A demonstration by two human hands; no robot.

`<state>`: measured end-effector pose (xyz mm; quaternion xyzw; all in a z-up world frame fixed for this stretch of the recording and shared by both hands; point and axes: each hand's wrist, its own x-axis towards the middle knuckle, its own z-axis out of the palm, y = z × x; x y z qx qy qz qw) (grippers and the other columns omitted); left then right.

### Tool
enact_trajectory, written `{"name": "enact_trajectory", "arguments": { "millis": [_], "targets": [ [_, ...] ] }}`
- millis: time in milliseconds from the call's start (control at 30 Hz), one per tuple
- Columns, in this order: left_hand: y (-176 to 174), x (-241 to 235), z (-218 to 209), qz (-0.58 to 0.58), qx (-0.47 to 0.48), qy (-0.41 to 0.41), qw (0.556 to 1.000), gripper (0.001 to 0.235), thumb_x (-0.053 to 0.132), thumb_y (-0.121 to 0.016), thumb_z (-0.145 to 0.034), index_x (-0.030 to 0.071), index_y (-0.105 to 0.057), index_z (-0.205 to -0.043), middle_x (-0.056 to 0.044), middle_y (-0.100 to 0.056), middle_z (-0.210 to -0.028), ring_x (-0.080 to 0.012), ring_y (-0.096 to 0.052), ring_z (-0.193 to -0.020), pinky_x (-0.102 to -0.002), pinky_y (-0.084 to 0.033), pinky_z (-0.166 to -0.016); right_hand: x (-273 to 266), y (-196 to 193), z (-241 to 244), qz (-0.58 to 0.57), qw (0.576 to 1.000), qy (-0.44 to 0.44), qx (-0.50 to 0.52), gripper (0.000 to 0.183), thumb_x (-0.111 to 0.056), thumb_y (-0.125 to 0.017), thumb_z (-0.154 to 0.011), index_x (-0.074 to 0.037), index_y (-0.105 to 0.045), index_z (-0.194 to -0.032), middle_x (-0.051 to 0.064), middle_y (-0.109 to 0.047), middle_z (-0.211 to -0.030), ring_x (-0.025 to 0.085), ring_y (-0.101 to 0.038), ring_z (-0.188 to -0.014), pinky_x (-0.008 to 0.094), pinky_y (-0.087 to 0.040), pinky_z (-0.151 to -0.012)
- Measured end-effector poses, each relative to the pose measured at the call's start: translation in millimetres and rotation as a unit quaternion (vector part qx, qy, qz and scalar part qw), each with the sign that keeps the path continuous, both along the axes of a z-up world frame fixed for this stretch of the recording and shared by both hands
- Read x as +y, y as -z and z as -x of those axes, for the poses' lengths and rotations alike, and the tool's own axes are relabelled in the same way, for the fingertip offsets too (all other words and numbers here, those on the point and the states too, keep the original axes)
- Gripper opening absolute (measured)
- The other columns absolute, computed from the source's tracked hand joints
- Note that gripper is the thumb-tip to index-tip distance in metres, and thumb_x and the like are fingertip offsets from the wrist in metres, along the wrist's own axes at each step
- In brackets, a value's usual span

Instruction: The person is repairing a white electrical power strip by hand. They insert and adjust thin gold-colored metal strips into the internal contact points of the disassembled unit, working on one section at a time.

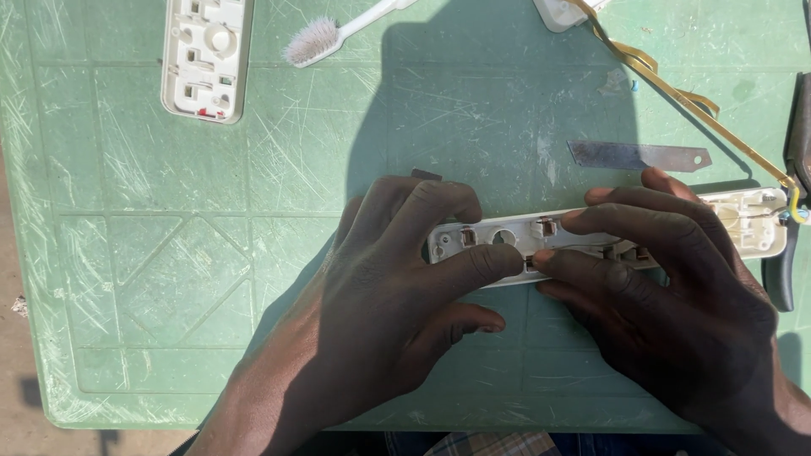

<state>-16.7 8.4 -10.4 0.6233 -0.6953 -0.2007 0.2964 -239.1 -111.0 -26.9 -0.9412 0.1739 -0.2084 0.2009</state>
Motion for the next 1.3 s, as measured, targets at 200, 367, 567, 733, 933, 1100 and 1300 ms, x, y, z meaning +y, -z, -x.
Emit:
{"name": "enact_trajectory", "arguments": {
  "millis": [200,367,567,733,933,1100,1300],
  "targets": [
    [15.9,-3.9,18.2,0.132,-0.094,-0.073,0.984,0.011,0.009,-0.065,-0.105,0.019,-0.065,-0.103,-0.011,-0.062,-0.117,-0.0348,-0.061,-0.104,-0.046,-0.036,-0.068,-7.8,-2.0,6.0,-0.010,1.000,-0.006,-0.003,0.025,-0.015,-0.081,-0.091,-0.003,-0.076,-0.113,0.018,-0.067,-0.121,0.037,-0.068,-0.123,0.055,-0.055,-0.118],
    [5.6,-2.7,17.3,0.121,-0.144,-0.033,0.982,0.010,0.004,-0.061,-0.106,0.013,-0.060,-0.111,-0.013,-0.059,-0.114,-0.0304,-0.059,-0.102,-0.044,-0.039,-0.069,-7.8,-6.1,4.6,-0.003,1.000,-0.009,0.002,0.026,-0.013,-0.079,-0.093,-0.002,-0.075,-0.116,0.017,-0.066,-0.119,0.037,-0.066,-0.123,0.055,-0.054,-0.118],
    [-6.4,-1.1,14.8,0.087,-0.239,0.010,0.967,0.019,0.002,-0.061,-0.103,0.011,-0.059,-0.120,-0.016,-0.058,-0.120,-0.0314,-0.060,-0.108,-0.043,-0.046,-0.073,-5.4,-5.4,2.5,0.000,1.000,0.000,-0.011,0.024,-0.012,-0.077,-0.093,-0.001,-0.074,-0.114,0.013,-0.066,-0.112,0.037,-0.065,-0.122,0.057,-0.052,-0.120],
    [4.4,0.0,15.9,0.112,-0.237,-0.018,0.965,0.013,0.009,-0.063,-0.106,0.015,-0.062,-0.118,-0.013,-0.061,-0.119,-0.0302,-0.063,-0.106,-0.041,-0.046,-0.071,0.0,-1.6,9.1,0.015,1.000,0.000,-0.001,0.022,-0.010,-0.067,-0.098,-0.001,-0.071,-0.118,0.013,-0.067,-0.116,0.040,-0.064,-0.129,0.064,-0.044,-0.123],
    [18.9,4.1,16.1,0.083,-0.137,-0.029,0.987,0.029,0.004,-0.068,-0.096,0.021,-0.060,-0.117,-0.011,-0.054,-0.124,-0.0338,-0.054,-0.113,-0.050,-0.044,-0.081,-6.0,-3.1,15.3,-0.007,1.000,-0.014,-0.015,0.023,-0.010,-0.075,-0.094,-0.004,-0.073,-0.116,0.011,-0.067,-0.115,0.036,-0.068,-0.126,0.051,-0.050,-0.121],
    [17.9,1.3,17.3,0.080,-0.090,-0.032,0.992,0.021,0.032,-0.073,-0.100,0.021,-0.061,-0.113,-0.009,-0.052,-0.132,-0.0330,-0.048,-0.120,-0.053,-0.039,-0.088,-18.9,-21.4,22.9,0.001,0.999,0.044,0.032,0.029,-0.014,-0.084,-0.089,-0.001,-0.076,-0.113,0.020,-0.067,-0.120,0.045,-0.067,-0.127,0.053,-0.055,-0.110],
    [4.7,-14.5,33.3,0.128,-0.103,-0.070,0.984,0.035,0.043,-0.044,-0.107,0.016,-0.065,-0.106,-0.004,-0.060,-0.119,-0.0294,-0.052,-0.113,-0.048,-0.041,-0.084,-27.3,-22.5,24.1,-0.015,0.999,0.042,0.007,0.012,0.001,-0.065,-0.102,0.000,-0.075,-0.109,0.018,-0.069,-0.111,0.042,-0.069,-0.119,0.052,-0.053,-0.106]
  ]
}}
